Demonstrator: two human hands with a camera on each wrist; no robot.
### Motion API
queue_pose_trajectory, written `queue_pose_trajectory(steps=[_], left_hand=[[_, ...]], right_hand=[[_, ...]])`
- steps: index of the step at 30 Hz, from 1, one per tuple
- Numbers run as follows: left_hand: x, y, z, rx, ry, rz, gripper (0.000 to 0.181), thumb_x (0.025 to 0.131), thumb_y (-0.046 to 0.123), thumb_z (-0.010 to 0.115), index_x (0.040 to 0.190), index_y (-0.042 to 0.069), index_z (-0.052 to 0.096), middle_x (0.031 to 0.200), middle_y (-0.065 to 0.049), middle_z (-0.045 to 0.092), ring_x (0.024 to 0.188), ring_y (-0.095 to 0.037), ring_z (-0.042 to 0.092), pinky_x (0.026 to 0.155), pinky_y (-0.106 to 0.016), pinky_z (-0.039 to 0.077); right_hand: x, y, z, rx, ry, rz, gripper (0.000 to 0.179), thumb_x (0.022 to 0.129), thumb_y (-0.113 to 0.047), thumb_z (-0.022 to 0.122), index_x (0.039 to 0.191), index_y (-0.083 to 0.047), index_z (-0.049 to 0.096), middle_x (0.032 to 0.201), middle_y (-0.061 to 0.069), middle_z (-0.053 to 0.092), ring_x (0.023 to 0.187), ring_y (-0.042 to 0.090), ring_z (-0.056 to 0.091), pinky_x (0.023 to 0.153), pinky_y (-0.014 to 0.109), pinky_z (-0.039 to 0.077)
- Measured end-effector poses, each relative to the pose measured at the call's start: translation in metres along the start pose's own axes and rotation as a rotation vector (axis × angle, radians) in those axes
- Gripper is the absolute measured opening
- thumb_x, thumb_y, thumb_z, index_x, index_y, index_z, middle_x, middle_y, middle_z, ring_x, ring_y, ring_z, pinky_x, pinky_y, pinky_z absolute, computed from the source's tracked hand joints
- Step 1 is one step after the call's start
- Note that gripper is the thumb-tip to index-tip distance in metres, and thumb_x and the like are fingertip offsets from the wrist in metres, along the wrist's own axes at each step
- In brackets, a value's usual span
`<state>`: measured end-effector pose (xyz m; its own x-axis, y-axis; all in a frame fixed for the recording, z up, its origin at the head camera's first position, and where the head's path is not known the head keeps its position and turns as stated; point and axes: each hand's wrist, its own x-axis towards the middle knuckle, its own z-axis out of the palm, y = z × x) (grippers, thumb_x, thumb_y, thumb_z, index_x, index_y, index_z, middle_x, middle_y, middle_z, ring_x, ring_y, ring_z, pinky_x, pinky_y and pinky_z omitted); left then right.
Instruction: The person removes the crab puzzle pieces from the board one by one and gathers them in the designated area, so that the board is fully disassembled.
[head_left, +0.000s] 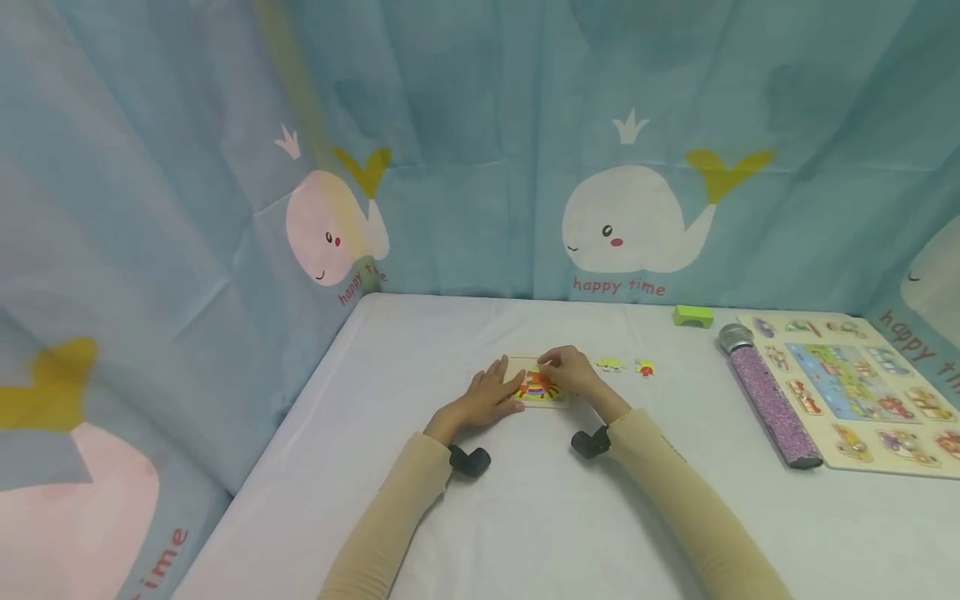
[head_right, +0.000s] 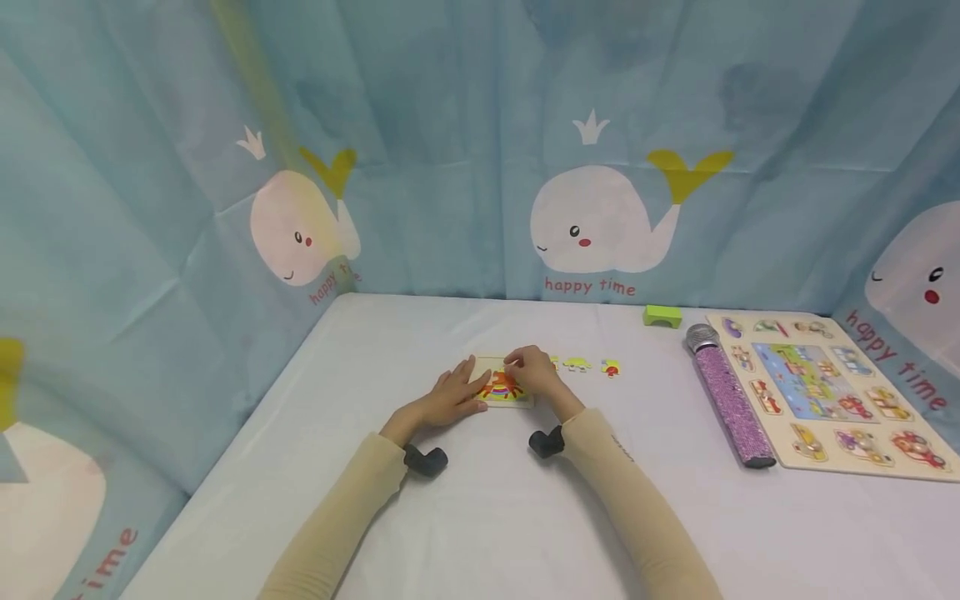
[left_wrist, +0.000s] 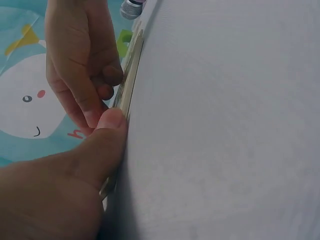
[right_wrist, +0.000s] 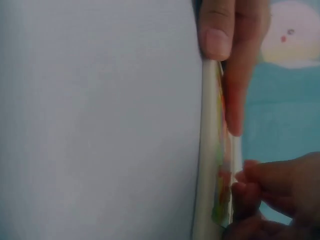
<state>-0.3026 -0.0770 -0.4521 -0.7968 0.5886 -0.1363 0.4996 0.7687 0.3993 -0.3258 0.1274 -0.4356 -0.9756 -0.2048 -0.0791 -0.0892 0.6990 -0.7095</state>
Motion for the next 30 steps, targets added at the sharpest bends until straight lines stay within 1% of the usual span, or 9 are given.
queue_pose_trajectory(steps=[3, 5, 8, 13, 18, 21, 23, 26, 30], left_hand=[[0.001, -0.001, 0.003, 0.002, 0.012, 0.005, 0.062, 0.095, 0.046, 0.041, 0.148, 0.019, 0.02, 0.154, -0.019, -0.003, 0.143, -0.033, -0.002, 0.114, -0.052, 0.003], [0.002, -0.001, 0.004, 0.012, 0.018, 0.004, 0.062, 0.095, 0.046, 0.041, 0.148, 0.02, 0.021, 0.154, -0.019, -0.003, 0.143, -0.032, -0.002, 0.114, -0.052, 0.004], [0.001, -0.002, 0.005, 0.028, 0.021, 0.002, 0.062, 0.095, 0.047, 0.04, 0.148, 0.02, 0.021, 0.154, -0.019, -0.002, 0.143, -0.032, -0.001, 0.114, -0.052, 0.005], [0.001, 0.0, 0.004, 0.042, 0.014, -0.008, 0.062, 0.095, 0.047, 0.039, 0.148, 0.02, 0.02, 0.154, -0.019, -0.002, 0.143, -0.031, 0.0, 0.114, -0.051, 0.005], [0.0, 0.003, 0.001, 0.047, 0.019, -0.015, 0.06, 0.097, 0.047, 0.036, 0.148, 0.02, 0.019, 0.154, -0.019, -0.002, 0.143, -0.032, 0.0, 0.114, -0.051, 0.005], [0.001, 0.005, 0.002, 0.045, 0.027, -0.017, 0.059, 0.097, 0.046, 0.034, 0.148, 0.02, 0.019, 0.154, -0.019, -0.002, 0.143, -0.033, 0.001, 0.114, -0.051, 0.006], [0.001, 0.006, 0.002, 0.05, 0.029, -0.02, 0.058, 0.097, 0.046, 0.034, 0.148, 0.02, 0.019, 0.154, -0.02, -0.002, 0.143, -0.034, 0.001, 0.114, -0.051, 0.006], [0.001, 0.007, 0.003, 0.052, 0.032, -0.023, 0.058, 0.097, 0.046, 0.034, 0.148, 0.02, 0.02, 0.154, -0.02, -0.001, 0.143, -0.035, 0.002, 0.114, -0.052, 0.007], [0.0, 0.007, 0.003, 0.068, 0.027, -0.032, 0.058, 0.097, 0.046, 0.034, 0.148, 0.02, 0.02, 0.154, -0.02, 0.0, 0.143, -0.033, 0.002, 0.114, -0.051, 0.008]], right_hand=[[0.001, -0.002, 0.005, -0.027, 0.014, -0.01, 0.023, 0.09, -0.014, 0.055, 0.108, -0.003, 0.065, 0.099, 0.014, 0.063, 0.082, 0.021, 0.057, 0.073, 0.031, 0.05], [0.001, -0.004, 0.006, -0.043, 0.027, -0.019, 0.023, 0.089, -0.013, 0.056, 0.107, -0.003, 0.065, 0.098, 0.013, 0.064, 0.082, 0.02, 0.057, 0.074, 0.033, 0.049], [0.001, -0.004, 0.008, -0.065, 0.039, -0.039, 0.021, 0.088, -0.014, 0.058, 0.104, -0.003, 0.066, 0.093, 0.011, 0.065, 0.079, 0.019, 0.057, 0.073, 0.033, 0.049], [0.001, -0.005, 0.01, -0.085, 0.044, -0.041, 0.019, 0.088, -0.015, 0.06, 0.102, -0.004, 0.065, 0.087, 0.009, 0.063, 0.075, 0.018, 0.055, 0.069, 0.03, 0.046], [0.002, -0.006, 0.012, -0.15, 0.036, -0.04, 0.022, 0.088, -0.02, 0.061, 0.104, -0.005, 0.061, 0.089, 0.009, 0.064, 0.075, 0.018, 0.056, 0.071, 0.032, 0.046], [0.002, -0.006, 0.012, -0.17, 0.031, -0.037, 0.024, 0.087, -0.021, 0.061, 0.105, -0.006, 0.058, 0.09, 0.009, 0.065, 0.075, 0.019, 0.058, 0.071, 0.034, 0.046], [0.001, -0.006, 0.012, -0.172, 0.035, -0.042, 0.024, 0.087, -0.021, 0.061, 0.105, -0.005, 0.058, 0.089, 0.009, 0.064, 0.075, 0.018, 0.057, 0.07, 0.033, 0.045], [0.0, -0.005, 0.013, -0.164, 0.045, -0.069, 0.026, 0.087, -0.022, 0.062, 0.105, -0.004, 0.056, 0.085, 0.009, 0.062, 0.07, 0.018, 0.055, 0.063, 0.029, 0.043], [-0.001, -0.003, 0.014, -0.119, 0.065, -0.105, 0.029, 0.087, -0.022, 0.063, 0.107, -0.003, 0.054, 0.08, 0.008, 0.058, 0.067, 0.017, 0.05, 0.059, 0.026, 0.039]])
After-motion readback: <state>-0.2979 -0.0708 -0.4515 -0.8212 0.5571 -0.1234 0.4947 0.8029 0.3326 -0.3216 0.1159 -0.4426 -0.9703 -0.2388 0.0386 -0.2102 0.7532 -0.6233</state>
